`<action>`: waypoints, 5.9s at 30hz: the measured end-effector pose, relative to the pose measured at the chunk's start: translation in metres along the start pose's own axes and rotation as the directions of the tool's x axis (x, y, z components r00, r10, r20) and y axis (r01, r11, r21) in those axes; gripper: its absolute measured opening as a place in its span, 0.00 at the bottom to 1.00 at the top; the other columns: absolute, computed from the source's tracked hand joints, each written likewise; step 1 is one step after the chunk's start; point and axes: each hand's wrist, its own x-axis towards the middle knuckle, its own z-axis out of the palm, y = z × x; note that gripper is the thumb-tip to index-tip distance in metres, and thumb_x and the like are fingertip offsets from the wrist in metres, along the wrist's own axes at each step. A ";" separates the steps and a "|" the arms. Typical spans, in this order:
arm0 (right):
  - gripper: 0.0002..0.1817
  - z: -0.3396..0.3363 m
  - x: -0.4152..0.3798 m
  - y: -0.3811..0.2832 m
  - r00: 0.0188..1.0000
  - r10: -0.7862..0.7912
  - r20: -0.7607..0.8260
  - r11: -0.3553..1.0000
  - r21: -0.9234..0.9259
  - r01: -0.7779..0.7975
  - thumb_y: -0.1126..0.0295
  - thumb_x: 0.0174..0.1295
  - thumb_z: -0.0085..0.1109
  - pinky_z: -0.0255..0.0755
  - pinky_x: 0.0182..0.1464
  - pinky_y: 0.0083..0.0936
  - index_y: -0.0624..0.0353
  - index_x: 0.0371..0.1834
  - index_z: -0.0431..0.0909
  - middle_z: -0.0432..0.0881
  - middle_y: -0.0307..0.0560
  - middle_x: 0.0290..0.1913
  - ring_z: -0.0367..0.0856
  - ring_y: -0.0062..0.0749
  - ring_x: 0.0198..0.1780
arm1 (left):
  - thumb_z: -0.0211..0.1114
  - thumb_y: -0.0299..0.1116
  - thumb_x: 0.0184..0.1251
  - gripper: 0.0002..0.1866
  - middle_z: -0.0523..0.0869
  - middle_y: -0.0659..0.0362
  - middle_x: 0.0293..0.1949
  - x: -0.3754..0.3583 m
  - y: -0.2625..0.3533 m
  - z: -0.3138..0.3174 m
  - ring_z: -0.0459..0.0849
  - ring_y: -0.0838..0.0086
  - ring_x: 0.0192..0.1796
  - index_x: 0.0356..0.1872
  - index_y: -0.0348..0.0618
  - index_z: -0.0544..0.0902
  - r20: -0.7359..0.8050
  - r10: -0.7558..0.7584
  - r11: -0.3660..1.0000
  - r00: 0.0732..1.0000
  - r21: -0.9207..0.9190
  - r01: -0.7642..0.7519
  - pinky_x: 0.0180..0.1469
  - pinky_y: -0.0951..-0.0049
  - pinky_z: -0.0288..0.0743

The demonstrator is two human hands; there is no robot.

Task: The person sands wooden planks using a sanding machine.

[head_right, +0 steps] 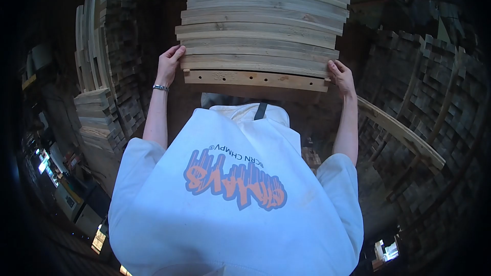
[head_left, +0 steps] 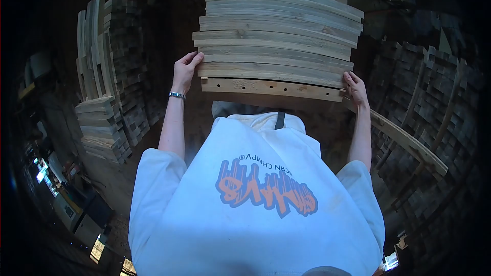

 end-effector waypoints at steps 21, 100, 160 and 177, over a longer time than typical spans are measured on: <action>0.24 -0.009 0.052 -0.052 0.950 0.023 0.311 0.999 -0.050 -0.007 0.57 0.65 0.61 0.65 0.53 0.18 0.62 0.58 0.74 0.79 0.35 0.51 0.74 0.16 0.50 | 0.65 0.35 0.66 0.21 0.83 0.56 0.48 0.033 0.011 -0.001 0.81 0.78 0.49 0.56 0.32 0.77 0.042 0.045 0.987 0.998 -0.154 -0.038 0.49 0.78 0.76; 0.30 0.001 0.116 -0.100 0.973 0.027 0.231 0.997 -0.072 -0.010 0.51 0.61 0.62 0.60 0.55 0.27 0.60 0.60 0.74 0.78 0.38 0.54 0.71 0.20 0.54 | 0.64 0.39 0.66 0.23 0.82 0.61 0.51 0.138 0.080 0.015 0.78 0.77 0.53 0.59 0.39 0.76 0.167 0.012 0.980 0.986 -0.200 0.022 0.53 0.75 0.70; 0.25 0.293 0.209 -0.245 0.310 -0.950 -0.031 0.210 -0.797 0.566 0.51 0.51 0.61 0.54 0.69 0.56 0.55 0.48 0.80 0.76 0.47 0.58 0.67 0.49 0.64 | 0.50 0.42 0.67 0.23 0.72 0.56 0.63 0.410 0.349 0.305 0.67 0.62 0.68 0.61 0.48 0.69 0.302 0.623 0.028 0.721 0.913 -0.407 0.63 0.27 0.52; 0.24 0.299 0.271 -0.301 0.277 -0.958 0.069 0.102 -0.825 0.557 0.51 0.50 0.61 0.52 0.70 0.55 0.53 0.48 0.79 0.75 0.46 0.58 0.67 0.48 0.64 | 0.52 0.35 0.60 0.28 0.72 0.57 0.65 0.470 0.392 0.325 0.67 0.65 0.68 0.65 0.45 0.67 0.262 0.665 0.063 0.700 0.914 -0.402 0.68 0.35 0.53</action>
